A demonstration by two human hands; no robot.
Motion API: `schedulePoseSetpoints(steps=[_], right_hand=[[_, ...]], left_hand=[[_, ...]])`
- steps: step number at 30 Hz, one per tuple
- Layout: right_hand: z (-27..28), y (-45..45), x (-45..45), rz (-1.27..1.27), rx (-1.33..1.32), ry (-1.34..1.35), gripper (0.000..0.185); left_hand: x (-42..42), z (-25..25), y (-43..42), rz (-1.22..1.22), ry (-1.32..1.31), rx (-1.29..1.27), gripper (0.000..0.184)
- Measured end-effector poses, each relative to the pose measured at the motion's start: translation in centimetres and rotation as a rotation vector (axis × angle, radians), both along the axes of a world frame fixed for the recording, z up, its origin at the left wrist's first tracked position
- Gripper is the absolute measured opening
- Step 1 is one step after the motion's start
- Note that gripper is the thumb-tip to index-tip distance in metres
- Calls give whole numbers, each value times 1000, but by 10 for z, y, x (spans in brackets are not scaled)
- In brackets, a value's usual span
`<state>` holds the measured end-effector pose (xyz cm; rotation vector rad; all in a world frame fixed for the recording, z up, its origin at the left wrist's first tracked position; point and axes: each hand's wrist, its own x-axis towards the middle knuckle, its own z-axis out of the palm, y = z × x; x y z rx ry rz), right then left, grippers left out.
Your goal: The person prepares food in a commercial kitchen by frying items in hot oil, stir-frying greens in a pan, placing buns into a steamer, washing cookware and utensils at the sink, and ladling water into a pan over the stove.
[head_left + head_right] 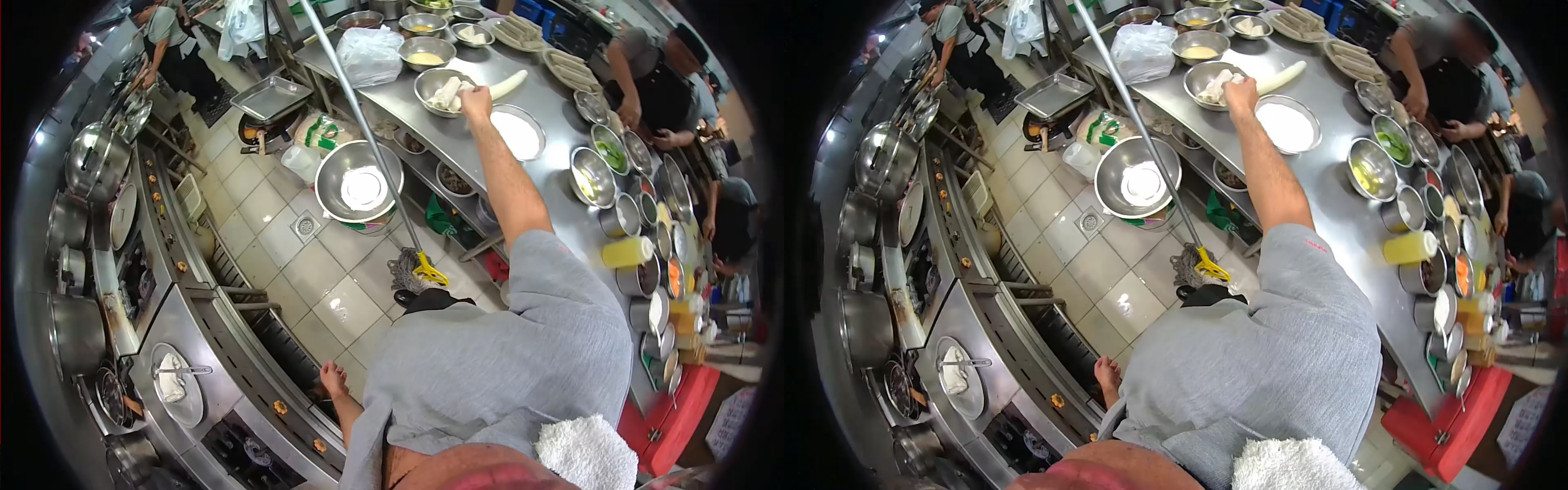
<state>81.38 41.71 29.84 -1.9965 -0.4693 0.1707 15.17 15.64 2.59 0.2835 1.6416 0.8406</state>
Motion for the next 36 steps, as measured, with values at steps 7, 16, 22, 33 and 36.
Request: schedulePoseSetpoints(steps=[7,16,22,33,36], right_hand=[[-8,90,7,-141,-575,283,97],[-32,98,22,25,-617,24,87],[9,69,45,175,291,730,84],[64,38,-262,1503,192,848,90],[60,6,-365,1904,28,532,102]], left_hand=[[-5,-81,-60,-329,74,66,18],[2,-66,-76,-356,211,-40,21],[61,46,22,-153,221,81,29],[212,280,207,-45,-553,773,61],[178,282,198,186,-682,864,60]])
